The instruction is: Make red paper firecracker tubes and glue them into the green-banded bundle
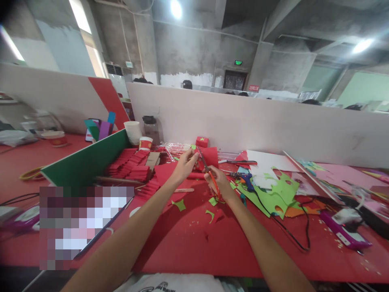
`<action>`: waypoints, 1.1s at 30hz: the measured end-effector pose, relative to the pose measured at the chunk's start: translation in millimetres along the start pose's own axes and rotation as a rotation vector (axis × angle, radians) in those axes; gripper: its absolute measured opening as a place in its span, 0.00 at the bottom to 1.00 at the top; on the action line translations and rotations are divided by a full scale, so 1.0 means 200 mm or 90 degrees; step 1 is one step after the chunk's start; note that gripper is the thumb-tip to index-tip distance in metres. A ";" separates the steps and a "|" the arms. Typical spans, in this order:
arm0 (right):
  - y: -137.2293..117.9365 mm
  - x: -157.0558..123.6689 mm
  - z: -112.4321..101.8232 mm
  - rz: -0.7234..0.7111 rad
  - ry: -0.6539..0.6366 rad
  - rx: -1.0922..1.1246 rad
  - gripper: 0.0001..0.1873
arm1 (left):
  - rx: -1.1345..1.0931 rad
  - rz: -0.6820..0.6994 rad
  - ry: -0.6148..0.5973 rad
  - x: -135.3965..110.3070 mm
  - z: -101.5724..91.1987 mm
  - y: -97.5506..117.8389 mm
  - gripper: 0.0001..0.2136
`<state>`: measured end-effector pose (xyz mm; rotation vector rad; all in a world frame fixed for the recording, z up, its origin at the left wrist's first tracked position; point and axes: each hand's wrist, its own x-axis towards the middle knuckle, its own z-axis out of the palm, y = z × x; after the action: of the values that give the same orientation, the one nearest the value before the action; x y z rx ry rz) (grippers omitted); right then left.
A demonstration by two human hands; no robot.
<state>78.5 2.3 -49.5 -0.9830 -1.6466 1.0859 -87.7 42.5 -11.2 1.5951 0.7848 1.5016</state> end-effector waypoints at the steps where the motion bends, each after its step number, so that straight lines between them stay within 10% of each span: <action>1: 0.00 0.00 0.00 -0.002 0.001 0.007 0.26 | -0.002 -0.003 -0.003 0.00 0.00 0.00 0.12; 33: -0.03 -0.02 0.01 -0.013 -0.021 0.049 0.32 | 0.022 -0.006 -0.052 -0.03 0.01 0.07 0.14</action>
<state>76.7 -3.1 -44.5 -0.9020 -1.6253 1.1485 -86.9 29.2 -2.2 1.6657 0.7743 1.4139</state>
